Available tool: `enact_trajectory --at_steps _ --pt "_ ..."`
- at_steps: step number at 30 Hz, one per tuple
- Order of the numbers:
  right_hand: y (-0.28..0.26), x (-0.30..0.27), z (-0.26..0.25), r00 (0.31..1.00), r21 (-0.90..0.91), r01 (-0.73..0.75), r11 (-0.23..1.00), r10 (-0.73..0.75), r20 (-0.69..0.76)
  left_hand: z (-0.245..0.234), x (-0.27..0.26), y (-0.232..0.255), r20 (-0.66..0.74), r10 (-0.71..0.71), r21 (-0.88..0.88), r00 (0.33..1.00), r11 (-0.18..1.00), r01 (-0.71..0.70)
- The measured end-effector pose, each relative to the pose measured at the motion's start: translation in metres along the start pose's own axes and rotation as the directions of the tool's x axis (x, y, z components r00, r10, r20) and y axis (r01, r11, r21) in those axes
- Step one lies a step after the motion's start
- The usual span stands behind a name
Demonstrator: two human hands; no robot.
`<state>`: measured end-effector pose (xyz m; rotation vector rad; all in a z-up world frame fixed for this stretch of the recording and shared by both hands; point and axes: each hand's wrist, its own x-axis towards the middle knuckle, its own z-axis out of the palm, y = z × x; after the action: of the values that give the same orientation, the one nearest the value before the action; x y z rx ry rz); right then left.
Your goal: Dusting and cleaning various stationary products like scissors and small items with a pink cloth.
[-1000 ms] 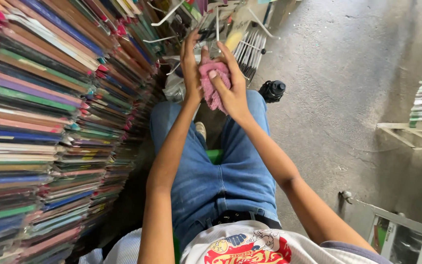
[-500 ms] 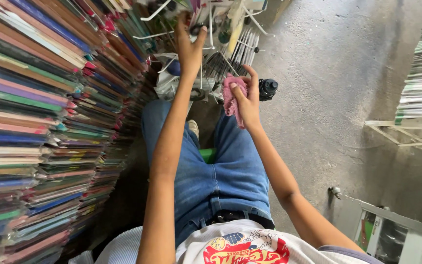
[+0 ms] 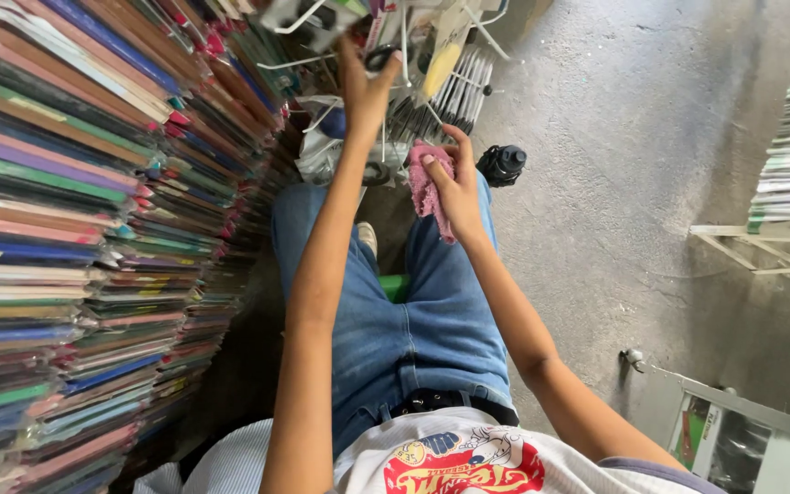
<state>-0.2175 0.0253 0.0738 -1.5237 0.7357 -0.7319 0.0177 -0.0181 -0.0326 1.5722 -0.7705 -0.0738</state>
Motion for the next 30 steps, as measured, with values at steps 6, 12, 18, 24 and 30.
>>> enact_trajectory --at_steps 6,12,18,24,30 --pt "-0.002 -0.002 -0.002 1.0 -0.006 0.006 1.0 -0.006 0.027 -0.016 0.009 0.024 0.07 -0.101 -0.047 0.992 0.993 0.104" --pt "0.014 -0.011 -0.002 0.999 0.018 -0.024 1.0 0.024 0.024 -0.041 -0.018 0.066 0.308 -0.282 -0.218 0.909 0.909 0.356" --pt "0.004 -0.003 -0.008 0.998 0.135 -0.043 0.99 0.037 0.045 -0.084 -0.031 0.136 0.408 -0.145 -0.501 0.902 0.79 0.353" --pt "-0.011 0.028 -0.026 0.979 0.49 -0.108 0.865 0.008 0.202 -0.095 -0.032 0.172 0.402 -0.152 -0.408 0.903 0.853 0.326" --pt "-0.032 0.07 -0.03 0.941 0.121 0.047 0.991 -0.085 0.329 -0.104 -0.042 0.202 0.289 -0.065 -0.112 0.955 0.989 0.101"
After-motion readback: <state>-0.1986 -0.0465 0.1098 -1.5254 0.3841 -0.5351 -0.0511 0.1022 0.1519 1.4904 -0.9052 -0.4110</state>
